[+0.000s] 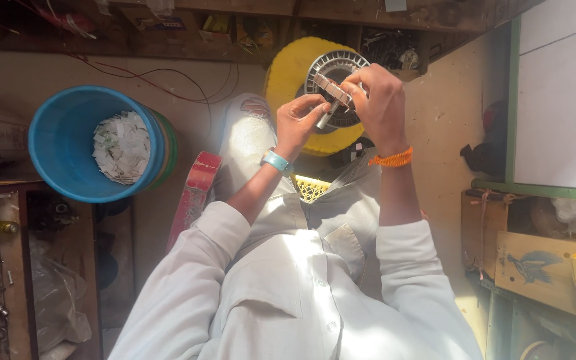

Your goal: The person operates a green bench machine, pulling its lever and fitting a motor armature into it, then carries the armature to the floor and sits down. While seated, the person fits a commutator and metal shaft components into the armature, pressing and adjusting the parts by hand.

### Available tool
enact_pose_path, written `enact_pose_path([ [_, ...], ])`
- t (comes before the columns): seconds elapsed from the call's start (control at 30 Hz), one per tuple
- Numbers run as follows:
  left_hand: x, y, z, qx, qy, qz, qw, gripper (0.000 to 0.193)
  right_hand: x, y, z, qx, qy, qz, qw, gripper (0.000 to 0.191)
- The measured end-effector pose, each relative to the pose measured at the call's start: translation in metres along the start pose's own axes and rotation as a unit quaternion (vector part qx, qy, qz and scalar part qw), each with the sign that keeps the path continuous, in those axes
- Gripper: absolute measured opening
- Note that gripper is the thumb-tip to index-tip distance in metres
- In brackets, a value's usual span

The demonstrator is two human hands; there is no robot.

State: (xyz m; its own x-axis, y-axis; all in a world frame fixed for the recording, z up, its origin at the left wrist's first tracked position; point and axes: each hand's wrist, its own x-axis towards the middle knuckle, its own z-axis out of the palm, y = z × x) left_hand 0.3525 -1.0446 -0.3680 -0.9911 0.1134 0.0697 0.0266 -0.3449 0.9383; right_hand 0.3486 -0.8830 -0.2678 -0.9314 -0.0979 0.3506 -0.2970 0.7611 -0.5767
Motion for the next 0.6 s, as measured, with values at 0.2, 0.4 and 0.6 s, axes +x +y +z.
enact_pose_path([
  [0.2, 0.002, 0.003, 0.01, 0.043, 0.061, -0.074, 0.994, 0.017, 0.014, 0.019, 0.004, 0.081, -0.048, 0.072, 0.993, 0.008],
  [0.4, 0.004, 0.004, 0.01, 0.139, 0.05, 0.01, 0.989, 0.014, 0.006, 0.026, 0.001, 0.111, -0.037, 0.129, 0.985, 0.007],
  [0.6, 0.005, -0.002, 0.012, 0.169, 0.039, 0.012, 0.985, 0.013, -0.001, 0.03, -0.005, 0.064, -0.013, 0.165, 0.984, 0.011],
])
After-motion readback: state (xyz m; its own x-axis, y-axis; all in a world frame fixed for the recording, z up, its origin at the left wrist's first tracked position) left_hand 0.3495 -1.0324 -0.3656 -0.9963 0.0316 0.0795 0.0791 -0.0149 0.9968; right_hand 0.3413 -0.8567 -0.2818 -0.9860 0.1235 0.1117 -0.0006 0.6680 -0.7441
